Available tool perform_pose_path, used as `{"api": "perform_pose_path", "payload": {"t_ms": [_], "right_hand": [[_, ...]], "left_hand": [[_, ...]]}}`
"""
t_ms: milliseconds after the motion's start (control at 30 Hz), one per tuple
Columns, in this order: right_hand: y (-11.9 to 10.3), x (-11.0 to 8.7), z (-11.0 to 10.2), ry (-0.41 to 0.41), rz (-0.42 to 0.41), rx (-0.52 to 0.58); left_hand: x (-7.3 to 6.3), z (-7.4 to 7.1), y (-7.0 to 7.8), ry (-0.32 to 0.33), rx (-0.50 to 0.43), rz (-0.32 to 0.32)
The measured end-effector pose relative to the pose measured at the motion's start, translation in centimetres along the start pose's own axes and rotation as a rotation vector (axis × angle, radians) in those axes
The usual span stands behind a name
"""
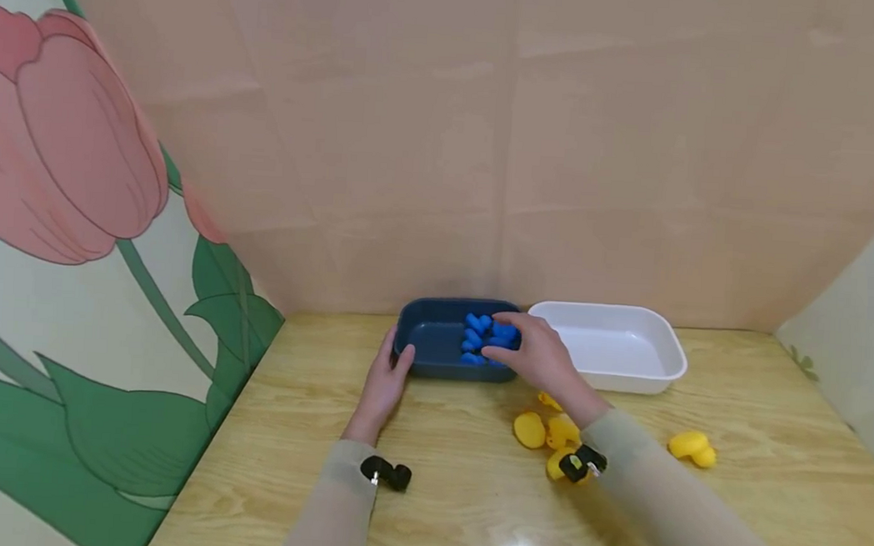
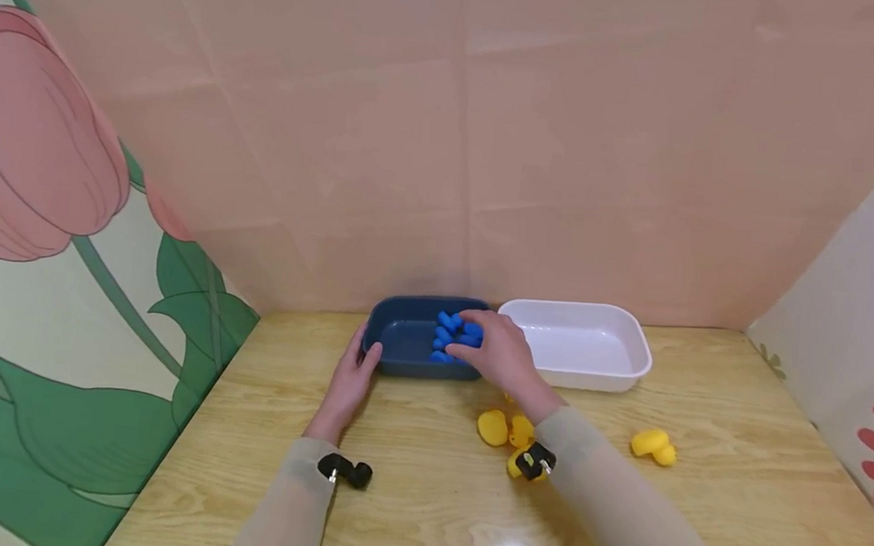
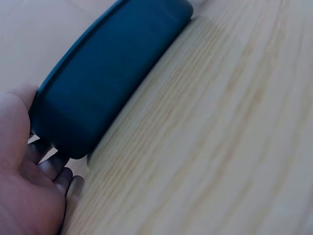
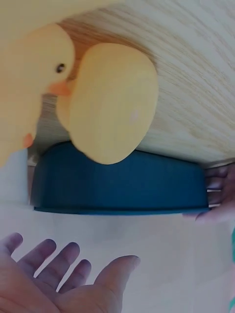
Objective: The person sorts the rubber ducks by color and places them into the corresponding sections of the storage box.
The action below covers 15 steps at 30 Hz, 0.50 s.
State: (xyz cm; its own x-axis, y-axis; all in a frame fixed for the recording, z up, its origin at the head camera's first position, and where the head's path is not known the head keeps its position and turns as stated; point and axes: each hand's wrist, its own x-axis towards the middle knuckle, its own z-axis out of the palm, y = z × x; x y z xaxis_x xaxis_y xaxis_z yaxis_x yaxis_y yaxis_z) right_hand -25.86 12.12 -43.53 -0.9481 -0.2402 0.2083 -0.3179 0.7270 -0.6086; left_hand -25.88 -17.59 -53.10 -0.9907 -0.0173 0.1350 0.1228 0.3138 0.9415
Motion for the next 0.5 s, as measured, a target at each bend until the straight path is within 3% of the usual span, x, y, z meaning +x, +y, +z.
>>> {"api": "perform_pose_path", "payload": {"t_ms": [500], "right_hand": [[0.9, -3.1, -3.3, 0.046, -0.004, 0.045]], "left_hand": [[0.1, -0.1, -0.1, -0.005, 0.026, -0.005]]}}
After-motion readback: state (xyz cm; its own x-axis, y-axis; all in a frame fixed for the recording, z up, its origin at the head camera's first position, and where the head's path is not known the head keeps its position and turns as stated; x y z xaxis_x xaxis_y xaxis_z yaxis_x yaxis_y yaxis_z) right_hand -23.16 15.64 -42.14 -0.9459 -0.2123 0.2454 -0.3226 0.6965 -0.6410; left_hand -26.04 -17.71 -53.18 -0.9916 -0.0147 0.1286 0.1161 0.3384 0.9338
